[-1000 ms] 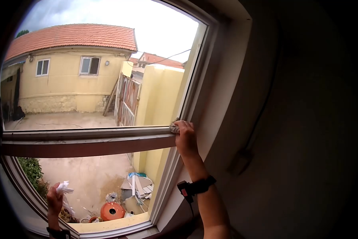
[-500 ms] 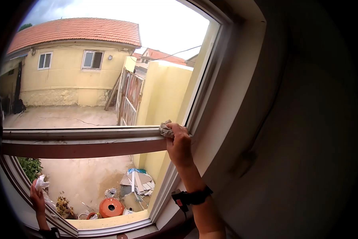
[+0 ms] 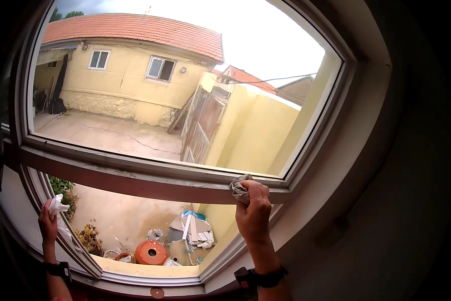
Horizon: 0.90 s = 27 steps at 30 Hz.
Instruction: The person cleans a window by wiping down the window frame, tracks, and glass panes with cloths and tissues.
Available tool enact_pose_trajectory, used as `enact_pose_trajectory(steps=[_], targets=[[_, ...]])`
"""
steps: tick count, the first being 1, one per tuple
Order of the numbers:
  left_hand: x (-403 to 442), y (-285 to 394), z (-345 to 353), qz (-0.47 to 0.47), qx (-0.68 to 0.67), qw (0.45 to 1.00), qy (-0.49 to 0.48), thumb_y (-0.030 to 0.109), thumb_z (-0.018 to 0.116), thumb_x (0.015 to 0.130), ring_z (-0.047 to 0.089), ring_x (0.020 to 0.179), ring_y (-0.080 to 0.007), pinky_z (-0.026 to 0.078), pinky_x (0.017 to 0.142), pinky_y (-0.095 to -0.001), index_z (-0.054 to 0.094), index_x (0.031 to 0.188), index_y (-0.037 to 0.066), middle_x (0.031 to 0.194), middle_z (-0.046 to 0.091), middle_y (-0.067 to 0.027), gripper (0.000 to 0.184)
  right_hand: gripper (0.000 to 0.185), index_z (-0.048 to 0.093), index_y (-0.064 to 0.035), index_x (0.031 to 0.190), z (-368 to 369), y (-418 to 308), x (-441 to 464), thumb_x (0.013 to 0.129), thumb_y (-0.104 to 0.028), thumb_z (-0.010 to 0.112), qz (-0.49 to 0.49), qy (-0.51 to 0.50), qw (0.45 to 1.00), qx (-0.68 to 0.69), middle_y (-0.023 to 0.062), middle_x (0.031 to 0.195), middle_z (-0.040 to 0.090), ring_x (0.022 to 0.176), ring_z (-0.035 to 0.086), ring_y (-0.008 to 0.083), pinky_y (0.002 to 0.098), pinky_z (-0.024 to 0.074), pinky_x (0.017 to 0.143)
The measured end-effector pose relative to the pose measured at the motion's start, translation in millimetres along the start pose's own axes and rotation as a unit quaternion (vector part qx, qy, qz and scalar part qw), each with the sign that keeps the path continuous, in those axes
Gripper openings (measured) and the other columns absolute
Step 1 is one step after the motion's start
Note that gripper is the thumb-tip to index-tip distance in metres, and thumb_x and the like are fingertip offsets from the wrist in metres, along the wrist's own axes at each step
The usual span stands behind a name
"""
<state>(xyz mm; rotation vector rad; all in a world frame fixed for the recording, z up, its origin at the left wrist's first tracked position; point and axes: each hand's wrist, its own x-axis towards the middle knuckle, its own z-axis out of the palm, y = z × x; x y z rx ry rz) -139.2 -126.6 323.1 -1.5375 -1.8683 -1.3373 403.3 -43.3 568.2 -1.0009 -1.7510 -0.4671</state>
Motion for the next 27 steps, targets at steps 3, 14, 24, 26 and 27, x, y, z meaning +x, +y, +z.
enact_pose_trajectory(steps=[3, 14, 24, 26, 27], targets=[[7, 16, 3, 0.032, -0.004, 0.999, 0.001, -0.011, 0.056, 0.072, 0.055, 0.101, -0.042, 0.045, 0.086, -0.045, 0.049, 0.119, 0.0, 0.111, 0.057, -0.0209, 0.049, 0.029, 0.058, -0.0025, 0.097, 21, -35, 10, 0.07, 0.008, 0.063, -0.061, -0.036, 0.997, 0.031, 0.0144, 0.094, 0.062, 0.094, 0.057, 0.0343, 0.0403, 0.0464, 0.083], [-13, 44, 15, 0.036, -0.042, 0.998, -0.013, -0.005, 0.059, 0.073, 0.056, 0.098, -0.0428, 0.047, 0.083, -0.0453, 0.051, 0.117, 0.001, 0.107, 0.058, -0.0209, 0.046, 0.031, 0.061, -0.0023, 0.097, -27, 30, 9, 0.069, 0.011, 0.063, -0.039, -0.06, 0.996, -0.048, 0.0147, 0.096, 0.064, 0.093, 0.06, 0.0338, 0.0394, 0.049, 0.08], [13, 111, 19, 0.114, -0.11, 0.987, 0.021, -0.002, 0.061, 0.075, 0.059, 0.089, -0.0407, 0.049, 0.075, -0.0439, 0.053, 0.112, 0.001, 0.102, 0.059, -0.0199, 0.038, 0.027, 0.058, -0.0022, 0.094, 66, -99, 28, 0.069, 0.007, 0.065, -0.157, -0.094, 0.966, 0.184, 0.0148, 0.095, 0.061, 0.093, 0.056, 0.0352, 0.0403, 0.0473, 0.08], [17, 138, 18, 0.134, -0.128, 0.983, -0.002, -0.001, 0.063, 0.074, 0.06, 0.086, -0.0383, 0.05, 0.072, -0.0428, 0.053, 0.113, 0.003, 0.099, 0.06, -0.018, 0.04, 0.029, 0.058, -0.0028, 0.096, 59, -90, 24, 0.07, 0.007, 0.064, -0.151, -0.079, 0.97, 0.173, 0.0149, 0.095, 0.06, 0.094, 0.055, 0.0355, 0.0404, 0.0471, 0.081], [20, 144, 19, 0.185, -0.123, 0.975, 0.0, -0.001, 0.063, 0.073, 0.061, 0.082, -0.0368, 0.051, 0.068, -0.0414, 0.052, 0.114, 0.005, 0.096, 0.06, -0.0167, 0.042, 0.03, 0.058, -0.0035, 0.098, 54, -81, 23, 0.07, 0.007, 0.064, -0.147, -0.068, 0.974, 0.159, 0.015, 0.096, 0.06, 0.094, 0.055, 0.0358, 0.0406, 0.0468, 0.081]])
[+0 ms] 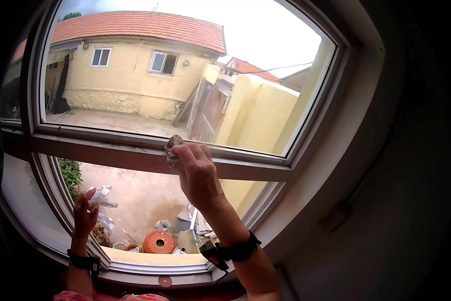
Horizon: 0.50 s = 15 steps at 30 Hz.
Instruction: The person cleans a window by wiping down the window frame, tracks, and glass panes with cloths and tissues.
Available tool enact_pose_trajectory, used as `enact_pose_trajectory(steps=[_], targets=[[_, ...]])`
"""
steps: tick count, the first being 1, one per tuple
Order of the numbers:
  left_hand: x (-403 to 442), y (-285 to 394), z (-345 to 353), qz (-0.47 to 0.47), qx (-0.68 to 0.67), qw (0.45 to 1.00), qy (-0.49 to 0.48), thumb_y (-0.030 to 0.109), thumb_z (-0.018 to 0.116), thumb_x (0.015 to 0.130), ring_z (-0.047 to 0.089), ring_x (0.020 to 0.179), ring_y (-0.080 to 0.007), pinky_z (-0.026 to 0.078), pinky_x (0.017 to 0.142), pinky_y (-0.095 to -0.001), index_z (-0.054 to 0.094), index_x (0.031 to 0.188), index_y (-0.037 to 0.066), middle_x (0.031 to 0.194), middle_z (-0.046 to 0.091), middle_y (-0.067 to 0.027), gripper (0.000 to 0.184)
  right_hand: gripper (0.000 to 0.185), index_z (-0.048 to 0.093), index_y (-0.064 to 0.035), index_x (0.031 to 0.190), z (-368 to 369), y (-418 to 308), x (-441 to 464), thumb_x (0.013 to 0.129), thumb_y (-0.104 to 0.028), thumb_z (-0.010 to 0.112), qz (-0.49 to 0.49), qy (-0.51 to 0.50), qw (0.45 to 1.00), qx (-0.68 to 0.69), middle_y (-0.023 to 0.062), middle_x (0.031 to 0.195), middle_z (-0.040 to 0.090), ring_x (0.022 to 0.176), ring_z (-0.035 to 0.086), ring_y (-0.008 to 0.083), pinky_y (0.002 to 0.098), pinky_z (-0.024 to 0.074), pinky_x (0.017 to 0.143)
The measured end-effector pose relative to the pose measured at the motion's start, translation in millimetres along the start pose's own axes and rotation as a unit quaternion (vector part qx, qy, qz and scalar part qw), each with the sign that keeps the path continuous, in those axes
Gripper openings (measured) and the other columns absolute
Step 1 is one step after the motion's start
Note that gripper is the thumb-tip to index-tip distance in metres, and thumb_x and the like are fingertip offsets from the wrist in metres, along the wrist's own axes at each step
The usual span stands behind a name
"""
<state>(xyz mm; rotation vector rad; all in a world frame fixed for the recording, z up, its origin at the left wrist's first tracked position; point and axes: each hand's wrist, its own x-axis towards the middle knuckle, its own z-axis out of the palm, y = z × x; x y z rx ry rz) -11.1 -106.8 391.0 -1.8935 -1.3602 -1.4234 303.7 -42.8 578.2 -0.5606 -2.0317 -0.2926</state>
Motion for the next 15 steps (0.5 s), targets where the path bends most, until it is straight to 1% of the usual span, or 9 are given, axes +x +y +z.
enact_pose_trajectory(steps=[2, 3, 5, 6, 8, 9, 11, 12, 15], targets=[[5, 10, -2, -0.002, -0.011, 1.0, -0.009, -0.002, 0.063, 0.072, 0.062, 0.077, -0.0362, 0.051, 0.063, -0.0404, 0.052, 0.114, 0.007, 0.092, 0.06, -0.0159, 0.044, 0.036, 0.057, -0.0076, 0.105, -21, 19, -16, 0.073, 0.009, 0.058, 0.039, 0.043, 0.993, -0.099, 0.0141, 0.101, 0.058, 0.096, 0.054, 0.0362, 0.0425, 0.0462, 0.082], [5, 12, -2, -0.002, -0.012, 1.0, -0.004, -0.002, 0.063, 0.072, 0.062, 0.076, -0.0363, 0.051, 0.062, -0.04, 0.053, 0.113, 0.007, 0.091, 0.06, -0.0161, 0.044, 0.037, 0.058, -0.0107, 0.105, -33, 25, -22, 0.073, 0.007, 0.06, 0.065, 0.057, 0.985, -0.152, 0.0123, 0.102, 0.058, 0.097, 0.053, 0.0353, 0.0421, 0.046, 0.082], [0, 10, -5, -0.022, -0.011, 1.0, -0.002, -0.002, 0.064, 0.071, 0.062, 0.076, -0.0364, 0.051, 0.063, -0.0404, 0.053, 0.113, 0.007, 0.091, 0.06, -0.0161, 0.044, 0.033, 0.06, -0.0133, 0.101, -50, 40, -32, 0.072, 0.003, 0.063, 0.087, 0.039, 0.973, -0.212, 0.0112, 0.101, 0.058, 0.092, 0.056, 0.0325, 0.0399, 0.0481, 0.079], [-4, 8, -6, -0.038, -0.01, 0.999, -0.005, -0.002, 0.064, 0.071, 0.062, 0.075, -0.0365, 0.051, 0.063, -0.0408, 0.054, 0.112, 0.006, 0.09, 0.06, -0.0161, 0.044, 0.033, 0.06, -0.0133, 0.101, -52, 36, -29, 0.072, 0.003, 0.063, 0.082, 0.039, 0.973, -0.211, 0.0112, 0.101, 0.058, 0.092, 0.056, 0.0325, 0.0399, 0.0481, 0.079], [-14, -1, -6, -0.043, 0.002, 0.999, -0.003, -0.002, 0.065, 0.071, 0.062, 0.076, -0.0366, 0.051, 0.063, -0.0411, 0.055, 0.111, 0.005, 0.09, 0.06, -0.0162, 0.043, 0.029, 0.063, -0.0151, 0.096, -58, 25, -20, 0.07, -0.003, 0.07, 0.138, -0.028, 0.982, -0.125, 0.0077, 0.101, 0.058, 0.085, 0.059, 0.0287, 0.0375, 0.0502, 0.074], [-19, -3, -6, -0.047, 0.011, 0.999, -0.005, -0.002, 0.065, 0.071, 0.062, 0.076, -0.0367, 0.051, 0.064, -0.0413, 0.055, 0.111, 0.005, 0.09, 0.06, -0.0163, 0.042, 0.029, 0.063, -0.0151, 0.096, -57, 26, -18, 0.07, -0.003, 0.07, 0.135, -0.03, 0.982, -0.125, 0.0077, 0.101, 0.058, 0.085, 0.059, 0.0287, 0.0375, 0.0502, 0.074], [-27, -4, -12, -0.054, 0.018, 0.998, -0.007, -0.002, 0.066, 0.07, 0.062, 0.076, -0.0371, 0.051, 0.064, -0.0415, 0.056, 0.109, 0.003, 0.09, 0.06, -0.0165, 0.04, 0.027, 0.064, -0.0142, 0.092, -53, 30, -12, 0.068, -0.008, 0.074, 0.015, -0.077, 0.986, -0.15, 0.004, 0.099, 0.06, 0.082, 0.061, 0.0249, 0.0367, 0.0516, 0.07], [-32, -6, -15, -0.074, 0.027, 0.997, -0.018, -0.002, 0.065, 0.071, 0.062, 0.076, -0.0374, 0.051, 0.064, -0.0414, 0.056, 0.109, 0.003, 0.089, 0.06, -0.0169, 0.04, 0.028, 0.064, -0.0136, 0.091, -51, 33, -9, 0.065, -0.011, 0.076, -0.02, -0.078, 0.98, -0.182, 0.0009, 0.093, 0.063, 0.083, 0.062, 0.0223, 0.0358, 0.0521, 0.068], [-50, -20, -20, -0.116, 0.051, 0.992, -0.021, -0.001, 0.064, 0.072, 0.06, 0.078, -0.0391, 0.05, 0.066, -0.0432, 0.056, 0.108, 0.003, 0.089, 0.059, -0.0184, 0.037, 0.026, 0.065, -0.0121, 0.089, -57, 31, -2, 0.065, -0.011, 0.075, -0.087, -0.117, 0.959, -0.241, 0.0013, 0.087, 0.065, 0.078, 0.062, 0.0207, 0.0336, 0.0523, 0.063]])
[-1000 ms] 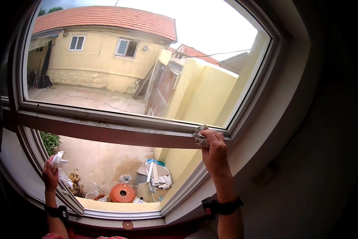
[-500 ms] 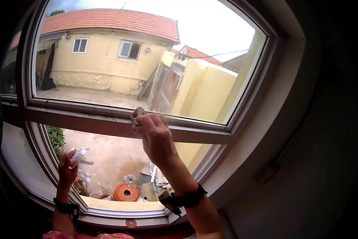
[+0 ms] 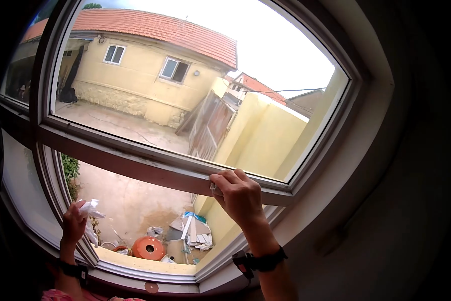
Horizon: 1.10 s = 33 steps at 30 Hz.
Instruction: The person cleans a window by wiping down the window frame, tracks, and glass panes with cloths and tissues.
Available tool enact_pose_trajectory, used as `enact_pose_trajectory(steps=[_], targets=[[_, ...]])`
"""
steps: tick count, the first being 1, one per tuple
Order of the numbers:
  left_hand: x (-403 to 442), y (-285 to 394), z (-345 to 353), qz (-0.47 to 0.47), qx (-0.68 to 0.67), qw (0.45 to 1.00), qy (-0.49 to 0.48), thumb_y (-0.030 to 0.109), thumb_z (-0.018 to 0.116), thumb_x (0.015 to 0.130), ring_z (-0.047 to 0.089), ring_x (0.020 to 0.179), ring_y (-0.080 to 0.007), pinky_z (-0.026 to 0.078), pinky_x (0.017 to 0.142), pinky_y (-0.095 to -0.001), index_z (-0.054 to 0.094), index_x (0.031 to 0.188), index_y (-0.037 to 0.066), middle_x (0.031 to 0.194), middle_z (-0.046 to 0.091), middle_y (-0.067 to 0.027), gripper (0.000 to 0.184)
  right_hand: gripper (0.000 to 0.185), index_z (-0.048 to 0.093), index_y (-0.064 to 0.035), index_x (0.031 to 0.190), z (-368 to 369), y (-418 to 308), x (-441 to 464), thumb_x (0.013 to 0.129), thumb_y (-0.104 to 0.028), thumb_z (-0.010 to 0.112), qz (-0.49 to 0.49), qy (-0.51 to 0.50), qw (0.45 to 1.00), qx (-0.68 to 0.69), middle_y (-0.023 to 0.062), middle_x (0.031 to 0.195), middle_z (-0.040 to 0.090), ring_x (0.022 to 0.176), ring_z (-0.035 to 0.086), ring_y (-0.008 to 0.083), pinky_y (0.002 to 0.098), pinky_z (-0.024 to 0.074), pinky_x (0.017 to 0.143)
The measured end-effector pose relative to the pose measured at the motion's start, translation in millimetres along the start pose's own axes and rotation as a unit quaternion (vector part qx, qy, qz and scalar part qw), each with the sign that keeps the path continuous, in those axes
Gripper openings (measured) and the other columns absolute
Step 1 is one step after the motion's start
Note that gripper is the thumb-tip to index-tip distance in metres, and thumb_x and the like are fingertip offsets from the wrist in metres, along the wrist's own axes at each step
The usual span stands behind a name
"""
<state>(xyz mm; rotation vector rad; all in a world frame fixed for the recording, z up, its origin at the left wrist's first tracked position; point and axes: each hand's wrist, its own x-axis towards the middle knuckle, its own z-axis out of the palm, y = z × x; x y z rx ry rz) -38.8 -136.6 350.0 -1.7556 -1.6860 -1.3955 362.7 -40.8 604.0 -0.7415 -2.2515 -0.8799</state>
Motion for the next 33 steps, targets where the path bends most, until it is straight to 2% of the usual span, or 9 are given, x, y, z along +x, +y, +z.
enact_pose_trajectory(steps=[5, 8, 12, 16, 21, 23, 26, 29, 33], targets=[[-12, -17, -10, -0.033, -0.013, 0.999, 0.021, -0.004, 0.061, 0.072, 0.059, 0.08, -0.0405, 0.048, 0.067, -0.0441, 0.054, 0.11, 0.003, 0.091, 0.058, -0.0185, 0.039, 0.015, 0.055, -0.0077, 0.067, -2, -4, 15, 0.067, -0.009, 0.07, -0.089, -0.014, 0.994, -0.054, 0.0037, 0.065, 0.056, 0.065, 0.058, 0.0196, 0.0319, 0.0497, 0.056], [-13, -15, -14, -0.044, -0.011, 0.999, 0.02, -0.005, 0.061, 0.072, 0.058, 0.081, -0.041, 0.048, 0.068, -0.0432, 0.054, 0.11, 0.002, 0.091, 0.058, -0.0187, 0.039, 0.015, 0.054, -0.0078, 0.066, 1, 3, 16, 0.066, -0.008, 0.07, -0.101, -0.017, 0.994, -0.029, 0.0038, 0.065, 0.056, 0.065, 0.059, 0.0197, 0.0324, 0.0495, 0.056], [-6, -4, -15, -0.048, -0.015, 0.999, 0.003, -0.005, 0.062, 0.072, 0.058, 0.081, -0.0407, 0.048, 0.068, -0.0428, 0.054, 0.11, 0.003, 0.091, 0.058, -0.0182, 0.039, 0.013, 0.057, -0.0055, 0.068, -4, 9, 30, 0.066, -0.006, 0.07, -0.049, -0.071, 0.995, 0.051, 0.0064, 0.066, 0.057, 0.065, 0.06, 0.0245, 0.0356, 0.0504, 0.059], [-6, -1, -16, -0.045, -0.026, 0.999, 0.005, -0.005, 0.063, 0.072, 0.058, 0.08, -0.0401, 0.048, 0.067, -0.0435, 0.055, 0.11, 0.004, 0.09, 0.058, -0.0178, 0.04, 0.015, 0.066, -0.0053, 0.082, -9, 16, 24, 0.068, -0.003, 0.07, 0.043, -0.097, 0.981, 0.163, 0.0092, 0.079, 0.064, 0.074, 0.063, 0.0283, 0.0337, 0.0519, 0.064], [-9, -9, -22, -0.035, -0.019, 0.999, 0.001, -0.005, 0.062, 0.072, 0.058, 0.08, -0.0404, 0.048, 0.067, -0.0439, 0.054, 0.11, 0.004, 0.09, 0.058, -0.0181, 0.04, 0.019, 0.067, -0.0056, 0.085, -11, 17, 14, 0.068, 0.002, 0.07, 0.1, -0.097, 0.966, 0.219, 0.009, 0.082, 0.065, 0.072, 0.064, 0.0256, 0.0325, 0.0516, 0.065], [-11, -13, -22, -0.036, -0.024, 0.999, 0.002, -0.005, 0.062, 0.072, 0.058, 0.08, -0.0406, 0.048, 0.067, -0.0441, 0.054, 0.11, 0.003, 0.09, 0.058, -0.0182, 0.039, 0.014, 0.068, -0.0047, 0.084, -11, 6, 19, 0.071, 0.001, 0.07, 0.175, -0.111, 0.942, 0.266, 0.0093, 0.082, 0.065, 0.07, 0.064, 0.0241, 0.0322, 0.0515, 0.064], [-13, -17, -21, -0.043, -0.021, 0.999, 0.003, -0.006, 0.061, 0.071, 0.058, 0.08, -0.041, 0.048, 0.068, -0.0444, 0.054, 0.109, 0.003, 0.089, 0.058, -0.0185, 0.04, 0.01, 0.069, -0.003, 0.083, -10, -3, 25, 0.075, 0.002, 0.067, 0.182, -0.115, 0.95, 0.225, 0.0079, 0.079, 0.064, 0.07, 0.062, 0.0165, 0.0271, 0.0494, 0.065], [-13, -20, -16, -0.075, -0.038, 0.996, -0.016, -0.007, 0.061, 0.069, 0.058, 0.081, -0.0409, 0.048, 0.068, -0.0447, 0.054, 0.109, 0.003, 0.089, 0.058, -0.0185, 0.041, 0.008, 0.069, -0.0034, 0.082, -11, -7, 32, 0.075, -0.005, 0.067, 0.193, -0.114, 0.946, 0.236, 0.0116, 0.075, 0.063, 0.065, 0.064, 0.0258, 0.0315, 0.0516, 0.06], [-11, -21, -15, -0.04, -0.026, 0.999, -0.02, -0.007, 0.061, 0.069, 0.059, 0.082, -0.0406, 0.048, 0.069, -0.0439, 0.054, 0.109, 0.003, 0.092, 0.058, -0.0185, 0.042, 0.011, 0.069, -0.0001, 0.081, -9, 13, 20, 0.075, -0.009, 0.067, 0.24, -0.121, 0.954, 0.134, 0.0121, 0.073, 0.063, 0.06, 0.065, 0.0241, 0.0328, 0.0521, 0.058]])
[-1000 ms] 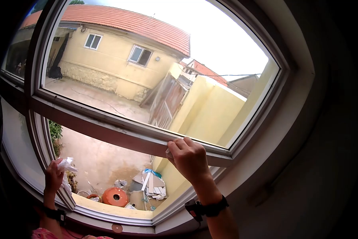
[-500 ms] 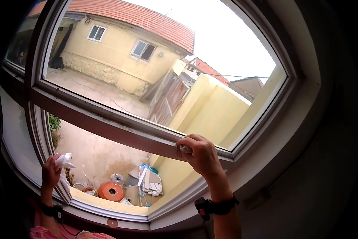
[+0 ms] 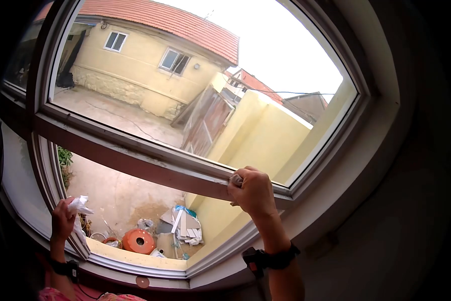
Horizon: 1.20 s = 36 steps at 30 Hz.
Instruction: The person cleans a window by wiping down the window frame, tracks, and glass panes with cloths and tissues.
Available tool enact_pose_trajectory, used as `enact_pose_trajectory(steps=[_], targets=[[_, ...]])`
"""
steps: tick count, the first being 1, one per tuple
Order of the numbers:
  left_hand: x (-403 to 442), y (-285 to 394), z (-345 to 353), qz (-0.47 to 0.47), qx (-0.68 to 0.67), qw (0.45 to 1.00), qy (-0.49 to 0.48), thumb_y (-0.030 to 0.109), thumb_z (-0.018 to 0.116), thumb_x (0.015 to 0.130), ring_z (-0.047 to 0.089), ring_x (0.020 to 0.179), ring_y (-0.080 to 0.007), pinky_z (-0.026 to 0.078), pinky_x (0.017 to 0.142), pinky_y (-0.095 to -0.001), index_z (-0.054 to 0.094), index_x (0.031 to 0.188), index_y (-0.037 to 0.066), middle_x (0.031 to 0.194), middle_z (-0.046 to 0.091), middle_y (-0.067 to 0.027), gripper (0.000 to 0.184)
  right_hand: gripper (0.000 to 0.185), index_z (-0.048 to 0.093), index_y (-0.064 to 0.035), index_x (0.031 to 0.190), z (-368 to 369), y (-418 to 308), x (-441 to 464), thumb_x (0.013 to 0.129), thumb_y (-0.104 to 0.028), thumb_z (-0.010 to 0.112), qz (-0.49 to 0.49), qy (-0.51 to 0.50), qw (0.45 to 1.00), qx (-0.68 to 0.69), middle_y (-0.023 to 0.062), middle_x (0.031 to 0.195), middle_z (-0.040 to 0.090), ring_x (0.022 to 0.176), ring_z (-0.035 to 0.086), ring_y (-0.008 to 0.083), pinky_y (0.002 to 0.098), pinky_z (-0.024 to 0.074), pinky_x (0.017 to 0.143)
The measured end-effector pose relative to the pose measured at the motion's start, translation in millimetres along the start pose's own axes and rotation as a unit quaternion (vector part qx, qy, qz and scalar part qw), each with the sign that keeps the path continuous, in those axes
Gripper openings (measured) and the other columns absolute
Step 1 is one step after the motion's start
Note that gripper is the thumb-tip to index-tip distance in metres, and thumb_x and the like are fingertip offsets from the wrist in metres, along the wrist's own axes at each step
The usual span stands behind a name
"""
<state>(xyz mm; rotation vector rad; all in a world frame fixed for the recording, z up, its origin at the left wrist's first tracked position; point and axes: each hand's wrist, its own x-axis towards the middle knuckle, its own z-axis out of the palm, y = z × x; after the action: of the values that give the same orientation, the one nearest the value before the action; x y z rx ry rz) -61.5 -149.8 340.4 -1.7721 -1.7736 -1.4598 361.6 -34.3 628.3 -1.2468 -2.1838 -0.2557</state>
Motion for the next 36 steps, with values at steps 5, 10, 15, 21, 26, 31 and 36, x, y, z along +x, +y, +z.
enact_pose_trajectory(steps=[5, 10, 15, 21, 26, 31, 36], targets=[[-3, -6, -3, -0.024, -0.015, 1.0, 0.009, -0.007, 0.062, 0.07, 0.059, 0.083, -0.0406, 0.048, 0.07, -0.043, 0.055, 0.109, 0.002, 0.092, 0.058, -0.0185, 0.04, 0.011, 0.069, 0.0013, 0.08, -7, -7, -2, 0.077, -0.009, 0.067, 0.067, -0.021, 0.992, 0.109, 0.011, 0.072, 0.062, 0.059, 0.064, 0.0204, 0.0307, 0.0539, 0.051], [13, 7, 4, 0.014, 0.004, 1.0, 0.012, -0.004, 0.065, 0.069, 0.06, 0.079, -0.0395, 0.049, 0.066, -0.0424, 0.056, 0.109, 0.004, 0.091, 0.059, -0.0177, 0.042, 0.008, 0.069, 0.0012, 0.08, 2, -31, 6, 0.079, -0.006, 0.067, 0.093, -0.046, 0.983, 0.154, 0.0093, 0.073, 0.065, 0.06, 0.065, 0.0155, 0.0275, 0.0539, 0.045], [16, 10, 11, 0.037, -0.012, 0.999, -0.004, -0.004, 0.066, 0.068, 0.06, 0.077, -0.0395, 0.05, 0.065, -0.0427, 0.056, 0.11, 0.005, 0.088, 0.059, -0.0177, 0.044, 0.007, 0.07, -0.0001, 0.079, -10, -17, 7, 0.079, -0.006, 0.066, 0.109, -0.063, 0.986, 0.112, 0.0096, 0.068, 0.065, 0.057, 0.064, 0.0171, 0.0279, 0.0538, 0.049], [15, 12, 12, 0.011, -0.018, 1.0, -0.014, -0.005, 0.065, 0.067, 0.06, 0.077, -0.0398, 0.049, 0.065, -0.0425, 0.056, 0.109, 0.004, 0.088, 0.059, -0.0183, 0.044, 0.009, 0.068, 0.0011, 0.078, 2, -25, 7, 0.077, -0.008, 0.068, 0.092, -0.045, 0.989, 0.107, 0.012, 0.066, 0.065, 0.056, 0.064, 0.0176, 0.0295, 0.0532, 0.051], [16, 11, 12, 0.029, -0.01, 1.0, 0.002, -0.006, 0.065, 0.067, 0.06, 0.077, -0.0392, 0.049, 0.065, -0.0425, 0.056, 0.109, 0.004, 0.087, 0.059, -0.0179, 0.045, 0.009, 0.068, 0.0006, 0.077, -1, -16, 5, 0.076, -0.009, 0.068, 0.082, -0.029, 0.993, 0.08, 0.0126, 0.067, 0.064, 0.056, 0.065, 0.0187, 0.0306, 0.0525, 0.051], [13, 8, 15, 0.006, -0.023, 1.0, -0.003, -0.006, 0.065, 0.066, 0.06, 0.077, -0.0394, 0.049, 0.065, -0.0427, 0.056, 0.109, 0.004, 0.088, 0.059, -0.0183, 0.045, 0.011, 0.069, 0.0004, 0.079, 9, -29, 3, 0.075, -0.01, 0.071, 0.043, -0.009, 0.995, 0.092, 0.0091, 0.069, 0.066, 0.061, 0.062, 0.0119, 0.0268, 0.05, 0.057], [14, 5, 14, 0.022, -0.018, 1.0, -0.001, -0.006, 0.065, 0.067, 0.059, 0.078, -0.04, 0.048, 0.066, -0.0438, 0.056, 0.109, 0.004, 0.088, 0.059, -0.0187, 0.044, 0.009, 0.069, -0.0002, 0.079, 1, -15, -2, 0.076, -0.009, 0.07, 0.095, -0.015, 0.991, 0.094, 0.0078, 0.069, 0.065, 0.061, 0.061, 0.0118, 0.0269, 0.0496, 0.057]])
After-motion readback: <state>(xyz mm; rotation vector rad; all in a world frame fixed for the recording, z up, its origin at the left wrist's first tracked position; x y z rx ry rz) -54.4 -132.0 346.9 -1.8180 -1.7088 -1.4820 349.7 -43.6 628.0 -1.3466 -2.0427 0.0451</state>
